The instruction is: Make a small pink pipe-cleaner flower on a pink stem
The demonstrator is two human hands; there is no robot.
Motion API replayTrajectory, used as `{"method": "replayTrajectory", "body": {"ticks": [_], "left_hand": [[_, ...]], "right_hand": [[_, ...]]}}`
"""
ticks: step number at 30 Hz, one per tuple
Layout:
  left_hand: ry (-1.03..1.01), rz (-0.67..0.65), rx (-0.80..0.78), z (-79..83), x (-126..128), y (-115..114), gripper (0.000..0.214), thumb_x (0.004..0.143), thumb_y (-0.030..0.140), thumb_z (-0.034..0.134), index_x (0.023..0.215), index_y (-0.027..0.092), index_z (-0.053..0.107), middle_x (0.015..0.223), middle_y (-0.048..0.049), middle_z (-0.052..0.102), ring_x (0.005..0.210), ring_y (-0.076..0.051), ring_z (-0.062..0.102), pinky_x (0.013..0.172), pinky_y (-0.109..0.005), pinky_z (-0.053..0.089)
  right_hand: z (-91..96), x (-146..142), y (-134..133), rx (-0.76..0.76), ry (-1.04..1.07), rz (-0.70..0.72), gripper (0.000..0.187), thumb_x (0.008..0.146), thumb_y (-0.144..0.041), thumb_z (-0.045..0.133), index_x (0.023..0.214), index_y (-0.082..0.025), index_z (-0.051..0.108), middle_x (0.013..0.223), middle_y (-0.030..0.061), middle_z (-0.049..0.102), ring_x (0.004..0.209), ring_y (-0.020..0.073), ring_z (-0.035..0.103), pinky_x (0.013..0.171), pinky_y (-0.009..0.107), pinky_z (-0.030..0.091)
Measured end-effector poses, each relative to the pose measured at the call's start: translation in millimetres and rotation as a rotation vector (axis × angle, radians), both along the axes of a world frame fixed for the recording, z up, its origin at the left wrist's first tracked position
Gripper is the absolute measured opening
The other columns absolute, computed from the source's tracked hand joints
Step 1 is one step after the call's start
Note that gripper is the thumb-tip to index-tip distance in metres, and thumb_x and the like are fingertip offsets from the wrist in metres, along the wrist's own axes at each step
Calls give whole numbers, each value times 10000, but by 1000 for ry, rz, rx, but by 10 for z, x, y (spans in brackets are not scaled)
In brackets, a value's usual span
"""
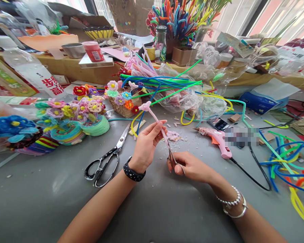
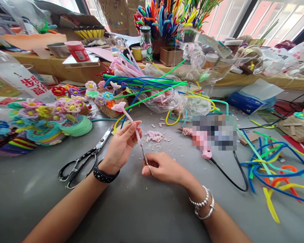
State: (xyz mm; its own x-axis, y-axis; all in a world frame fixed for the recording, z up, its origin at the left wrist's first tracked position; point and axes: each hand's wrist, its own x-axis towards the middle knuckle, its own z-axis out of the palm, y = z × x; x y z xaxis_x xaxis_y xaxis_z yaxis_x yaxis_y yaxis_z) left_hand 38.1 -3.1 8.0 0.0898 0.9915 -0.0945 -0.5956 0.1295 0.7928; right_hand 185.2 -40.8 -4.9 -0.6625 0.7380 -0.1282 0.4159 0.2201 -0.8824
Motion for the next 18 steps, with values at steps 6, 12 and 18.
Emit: {"method": "replayTrajectory", "body": {"ticks": [6,12,18], "left_hand": [[16,-21,-2,-18,3,11,155,668,244,651,792,155,682,655,9,617,614,-39,546,583,-129,422],[-23,31,-18,-14,-14,26,143,653,245,662,773,172,682,674,15,624,630,-37,547,591,-127,416],[-24,82,-15,-11,-11,22,148,646,244,666,776,176,683,683,18,622,627,-35,536,608,-135,414]], "right_hand": [[6,-19,-4,5,24,-81,642,646,-769,269,574,-152,430,559,-25,390,530,90,327,491,218,269],[23,-48,1,51,5,-232,531,727,-635,396,499,-156,419,491,-30,397,487,81,325,465,215,246],[-1,-47,4,44,-12,-253,485,754,-569,420,500,-156,429,481,-31,402,477,80,330,467,216,252]]}}
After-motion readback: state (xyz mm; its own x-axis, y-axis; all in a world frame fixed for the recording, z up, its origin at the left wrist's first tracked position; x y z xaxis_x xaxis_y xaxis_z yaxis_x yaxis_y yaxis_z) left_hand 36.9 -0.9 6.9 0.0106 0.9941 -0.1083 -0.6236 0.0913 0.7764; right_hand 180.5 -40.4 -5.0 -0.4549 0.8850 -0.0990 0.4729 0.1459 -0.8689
